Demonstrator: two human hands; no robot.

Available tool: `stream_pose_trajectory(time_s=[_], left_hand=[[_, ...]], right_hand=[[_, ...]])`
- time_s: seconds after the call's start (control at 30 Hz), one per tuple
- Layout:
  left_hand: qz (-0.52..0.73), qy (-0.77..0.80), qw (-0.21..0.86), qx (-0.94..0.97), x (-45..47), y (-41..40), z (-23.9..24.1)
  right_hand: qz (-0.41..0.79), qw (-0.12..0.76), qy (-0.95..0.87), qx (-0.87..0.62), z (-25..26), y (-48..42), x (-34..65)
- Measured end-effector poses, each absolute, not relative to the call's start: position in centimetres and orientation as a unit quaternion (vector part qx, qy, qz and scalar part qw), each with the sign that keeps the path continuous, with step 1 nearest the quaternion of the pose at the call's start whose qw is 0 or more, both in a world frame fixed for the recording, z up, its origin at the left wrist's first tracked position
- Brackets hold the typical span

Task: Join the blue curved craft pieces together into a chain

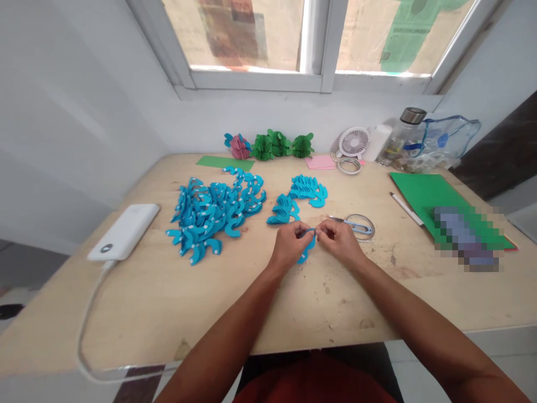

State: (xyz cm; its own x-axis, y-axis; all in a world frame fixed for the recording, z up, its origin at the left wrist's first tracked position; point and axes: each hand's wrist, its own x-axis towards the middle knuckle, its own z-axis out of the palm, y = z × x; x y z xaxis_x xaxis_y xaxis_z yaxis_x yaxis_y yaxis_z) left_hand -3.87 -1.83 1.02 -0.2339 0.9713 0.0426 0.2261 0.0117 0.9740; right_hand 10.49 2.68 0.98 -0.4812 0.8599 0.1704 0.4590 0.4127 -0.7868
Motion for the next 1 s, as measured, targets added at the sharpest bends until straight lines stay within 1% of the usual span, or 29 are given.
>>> stream_pose_trajectory(time_s=[0.1, 0.3, 0.43, 0.5, 0.6, 0.73, 1.0], left_hand=[[0.501, 0.608, 0.38, 0.483, -3.8, -1.9, 1.3], [0.489, 0.605, 0.44, 0.448, -3.6, -2.1, 1.6], [0.482, 0.605, 0.466, 0.429, -3.5, -2.1, 1.8], [0.484, 0.602, 0.485, 0.409, -3.5, -2.2, 2.0], [0.489, 0.591, 0.515, 0.382, -3.5, -2.3, 2.3], [0.497, 0.583, 0.526, 0.37, -3.6, -2.4, 2.7], [0.497, 0.585, 0.514, 0.382, -3.6, -2.4, 2.9]], right_hand=[[0.316, 0.284, -0.805, -0.414, 1.4, 2.5, 10.5], [0.275, 0.273, -0.819, -0.422, 1.8, 2.2, 10.4], [0.251, 0.282, -0.821, -0.428, 1.8, 2.1, 10.3], [0.276, 0.286, -0.812, -0.427, 1.7, 2.2, 10.3], [0.362, 0.291, -0.783, -0.414, 1.5, 2.6, 10.5], [0.458, 0.289, -0.743, -0.392, 1.4, 2.9, 10.6], [0.507, 0.291, -0.706, -0.401, 1.2, 3.1, 10.6]])
